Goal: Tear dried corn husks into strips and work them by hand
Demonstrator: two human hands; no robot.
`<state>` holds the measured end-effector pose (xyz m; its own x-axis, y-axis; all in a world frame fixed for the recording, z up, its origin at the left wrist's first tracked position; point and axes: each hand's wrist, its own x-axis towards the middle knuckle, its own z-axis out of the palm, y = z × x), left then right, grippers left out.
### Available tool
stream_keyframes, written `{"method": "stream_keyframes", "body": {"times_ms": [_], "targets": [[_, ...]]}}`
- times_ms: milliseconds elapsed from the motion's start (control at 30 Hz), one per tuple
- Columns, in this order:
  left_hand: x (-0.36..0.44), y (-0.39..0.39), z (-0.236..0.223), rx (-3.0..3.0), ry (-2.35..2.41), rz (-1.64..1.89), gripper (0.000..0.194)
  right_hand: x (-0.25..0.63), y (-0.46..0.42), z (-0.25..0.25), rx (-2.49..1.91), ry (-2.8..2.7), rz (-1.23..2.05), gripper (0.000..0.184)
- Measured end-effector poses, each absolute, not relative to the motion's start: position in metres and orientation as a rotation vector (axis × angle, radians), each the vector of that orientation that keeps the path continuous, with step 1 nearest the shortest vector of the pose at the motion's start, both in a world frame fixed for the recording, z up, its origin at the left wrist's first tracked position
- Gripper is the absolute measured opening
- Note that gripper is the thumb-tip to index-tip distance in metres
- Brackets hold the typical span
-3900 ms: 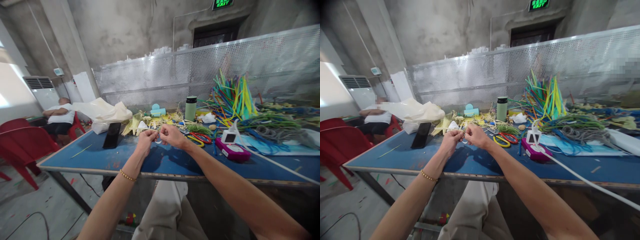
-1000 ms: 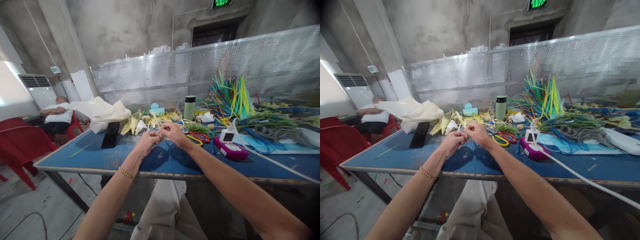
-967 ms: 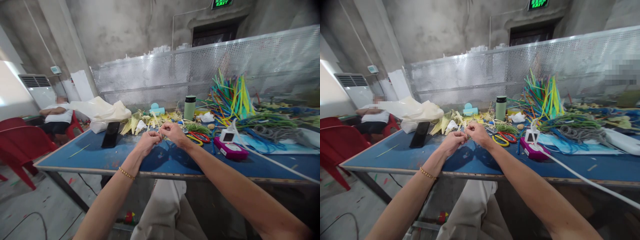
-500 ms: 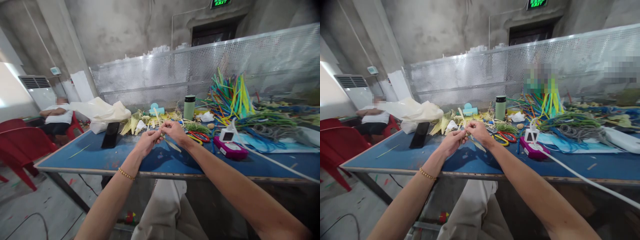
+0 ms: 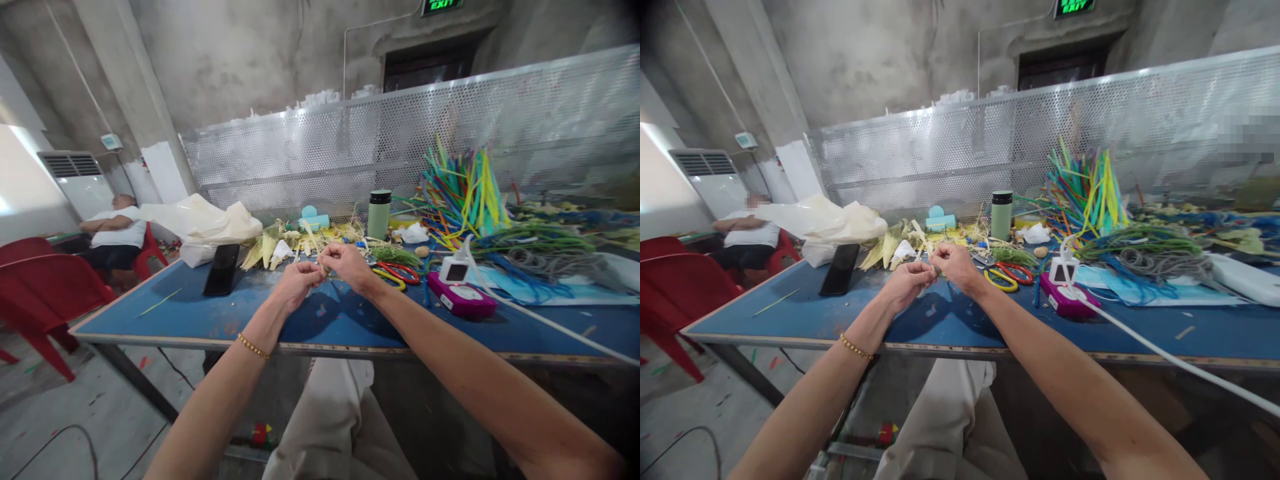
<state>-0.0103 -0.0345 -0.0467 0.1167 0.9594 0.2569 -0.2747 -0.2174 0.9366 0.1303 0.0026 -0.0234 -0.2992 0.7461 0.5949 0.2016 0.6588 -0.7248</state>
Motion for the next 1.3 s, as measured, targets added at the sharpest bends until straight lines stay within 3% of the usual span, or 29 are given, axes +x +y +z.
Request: {"method": "stream_keyframes", "body": {"times_ms": [733, 1000, 1100, 1200, 1300], "targets": [[-0.015, -0.043, -0.042, 1.299, 0.687, 1.176, 0.027, 0.132, 0.000, -0.020, -0.737, -1.863, 0.701, 0.019], [-0.018, -0.032, -0.041, 1.070, 0.692, 1.374, 0.024, 0.140, 0.005, -0.012, -0.821, -1.770, 0.102, 0.023], [-0.022, -0.026, -0.041, 0.966, 0.734, 1.492, 0.024, 0.140, 0.002, -0.013, -0.816, -1.794, 0.032, 0.025], [-0.024, -0.024, -0.042, 0.876, 0.727, 1.581, 0.029, 0.135, -0.002, -0.017, -0.784, -1.966, 0.165, 0.025], [-0.023, -0.024, -0.041, 0.886, 0.685, 1.602, 0.032, 0.129, -0.005, -0.023, -0.804, -2.061, 0.560, 0.013]]}}
